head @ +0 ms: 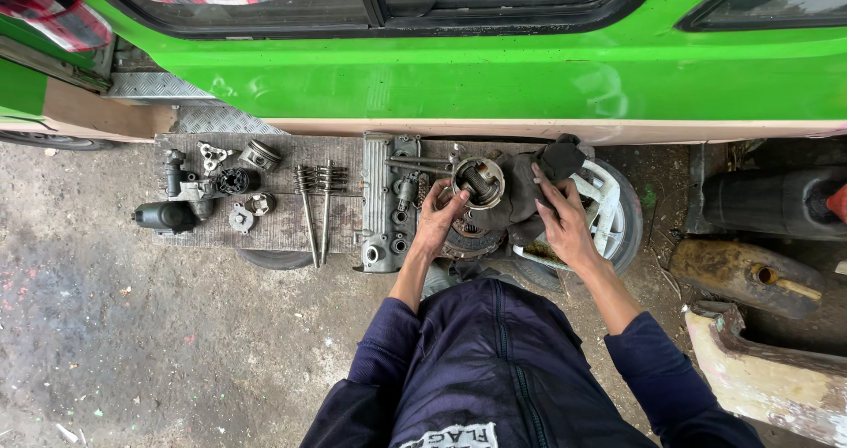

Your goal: The person kneels beside a green vehicle in a workshop and works on a motorcycle clutch assembly laid on the ground among engine parts. They use a small hand tool to adjust components inside the clutch hub, fit parts together, and wipe the assembly with a rag.

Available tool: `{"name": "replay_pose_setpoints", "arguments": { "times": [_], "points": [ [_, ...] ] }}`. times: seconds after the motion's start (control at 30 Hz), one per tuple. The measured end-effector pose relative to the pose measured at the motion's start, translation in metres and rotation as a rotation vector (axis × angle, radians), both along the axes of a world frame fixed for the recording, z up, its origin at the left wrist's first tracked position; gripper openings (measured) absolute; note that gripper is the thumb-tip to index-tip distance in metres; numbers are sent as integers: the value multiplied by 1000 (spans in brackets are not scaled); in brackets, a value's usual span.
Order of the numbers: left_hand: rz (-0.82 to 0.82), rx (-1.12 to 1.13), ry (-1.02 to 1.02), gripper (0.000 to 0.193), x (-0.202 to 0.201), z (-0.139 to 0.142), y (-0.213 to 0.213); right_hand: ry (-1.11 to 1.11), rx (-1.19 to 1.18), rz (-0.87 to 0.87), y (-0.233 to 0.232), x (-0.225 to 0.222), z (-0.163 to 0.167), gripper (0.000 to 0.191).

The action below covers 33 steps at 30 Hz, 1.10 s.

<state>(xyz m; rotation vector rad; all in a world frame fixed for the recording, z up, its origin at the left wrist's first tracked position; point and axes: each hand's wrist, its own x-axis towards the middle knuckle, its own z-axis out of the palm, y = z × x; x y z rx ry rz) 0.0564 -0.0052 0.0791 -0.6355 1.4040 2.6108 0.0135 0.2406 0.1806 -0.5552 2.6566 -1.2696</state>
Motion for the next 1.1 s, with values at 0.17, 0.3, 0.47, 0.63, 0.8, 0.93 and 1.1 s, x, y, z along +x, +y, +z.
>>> {"name": "replay_pose_setpoints", "arguments": {
  "times": [0.17, 0.3, 0.47, 0.63, 0.8, 0.93, 1.1],
  "points": [
    [-25, -72, -44, 55, 2, 4, 3, -137, -197, -344, -18, -7, -5, 32],
    [-29, -104, -91, 58, 4, 7, 6, -129, -260, -478, -31, -20, -19, 26],
    [-64, -121, -100, 60, 6, 6, 4, 27, -150, -422, -41, -25, -45, 35],
    [-100, -84, -74, 59, 9, 9, -3, -225, -400, -435, -28, -31, -64, 44],
    [-109, -133, -52, 62, 7, 22, -12, -163, -368, -385, -6, -40, -42, 46],
    [-118, -322, 20, 65, -2, 39, -21, -93, -606, -341, 2, -40, 18, 45],
    [-76, -265, 99, 64, -19, 66, -24, 115, -848, -178, 13, -44, 85, 41]
  ]
}}
